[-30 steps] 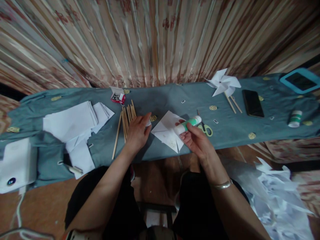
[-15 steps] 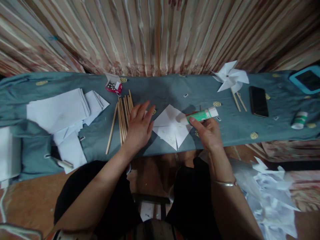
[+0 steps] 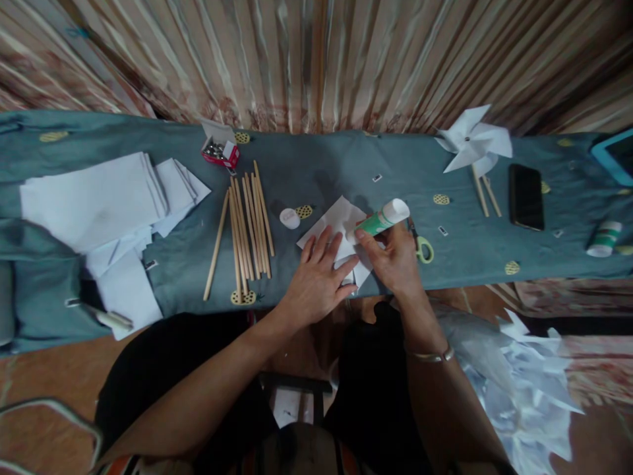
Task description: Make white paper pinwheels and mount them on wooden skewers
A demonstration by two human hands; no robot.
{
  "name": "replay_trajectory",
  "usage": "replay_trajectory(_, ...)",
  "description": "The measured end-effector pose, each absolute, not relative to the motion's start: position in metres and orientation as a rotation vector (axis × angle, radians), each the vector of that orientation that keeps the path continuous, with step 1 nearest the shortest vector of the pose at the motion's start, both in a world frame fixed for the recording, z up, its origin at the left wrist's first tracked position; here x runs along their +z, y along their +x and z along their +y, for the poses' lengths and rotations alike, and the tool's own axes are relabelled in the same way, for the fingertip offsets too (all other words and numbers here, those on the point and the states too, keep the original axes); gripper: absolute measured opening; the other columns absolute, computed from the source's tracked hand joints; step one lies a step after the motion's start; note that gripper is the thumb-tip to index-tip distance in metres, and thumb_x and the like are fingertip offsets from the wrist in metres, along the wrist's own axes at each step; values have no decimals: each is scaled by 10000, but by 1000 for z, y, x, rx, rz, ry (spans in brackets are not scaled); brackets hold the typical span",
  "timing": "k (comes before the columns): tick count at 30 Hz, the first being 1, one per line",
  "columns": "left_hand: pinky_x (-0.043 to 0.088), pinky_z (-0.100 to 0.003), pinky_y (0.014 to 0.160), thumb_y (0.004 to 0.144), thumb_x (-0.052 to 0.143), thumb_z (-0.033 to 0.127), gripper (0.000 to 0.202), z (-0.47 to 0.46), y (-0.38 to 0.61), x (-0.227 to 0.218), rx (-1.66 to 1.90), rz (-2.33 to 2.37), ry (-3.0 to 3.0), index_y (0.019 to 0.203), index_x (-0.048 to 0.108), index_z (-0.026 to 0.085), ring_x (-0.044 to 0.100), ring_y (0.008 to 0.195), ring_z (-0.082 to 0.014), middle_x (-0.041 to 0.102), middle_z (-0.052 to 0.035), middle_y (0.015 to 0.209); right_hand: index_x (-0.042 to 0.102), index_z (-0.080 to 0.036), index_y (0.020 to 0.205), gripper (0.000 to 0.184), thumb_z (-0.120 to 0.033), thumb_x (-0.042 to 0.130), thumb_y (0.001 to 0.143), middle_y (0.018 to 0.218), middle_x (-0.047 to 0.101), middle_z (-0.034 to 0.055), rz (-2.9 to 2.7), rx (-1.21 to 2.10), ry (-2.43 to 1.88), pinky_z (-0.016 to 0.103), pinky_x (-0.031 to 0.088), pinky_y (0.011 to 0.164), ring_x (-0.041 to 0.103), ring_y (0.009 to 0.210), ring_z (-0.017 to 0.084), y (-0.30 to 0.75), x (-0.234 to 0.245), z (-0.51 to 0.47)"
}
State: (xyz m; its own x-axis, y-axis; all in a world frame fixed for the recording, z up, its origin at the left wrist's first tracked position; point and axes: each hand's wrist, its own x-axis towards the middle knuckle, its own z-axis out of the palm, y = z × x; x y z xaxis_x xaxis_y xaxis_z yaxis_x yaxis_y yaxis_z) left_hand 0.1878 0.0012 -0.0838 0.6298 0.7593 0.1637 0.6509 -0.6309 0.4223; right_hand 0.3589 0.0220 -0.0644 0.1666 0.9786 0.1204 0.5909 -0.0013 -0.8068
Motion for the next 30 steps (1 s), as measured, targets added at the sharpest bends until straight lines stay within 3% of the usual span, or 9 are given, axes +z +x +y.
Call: replay_trajectory(30, 251, -638, 1114, 845, 628, 410, 431, 1, 190, -84, 498, 1159, 2464, 1233, 598, 223, 234, 1439, -384, 361, -162, 1516, 569, -231, 980, 325, -530, 568, 850, 813, 700, 56, -1702, 564, -1753, 383, 500, 693, 668, 756, 253, 344, -58, 21)
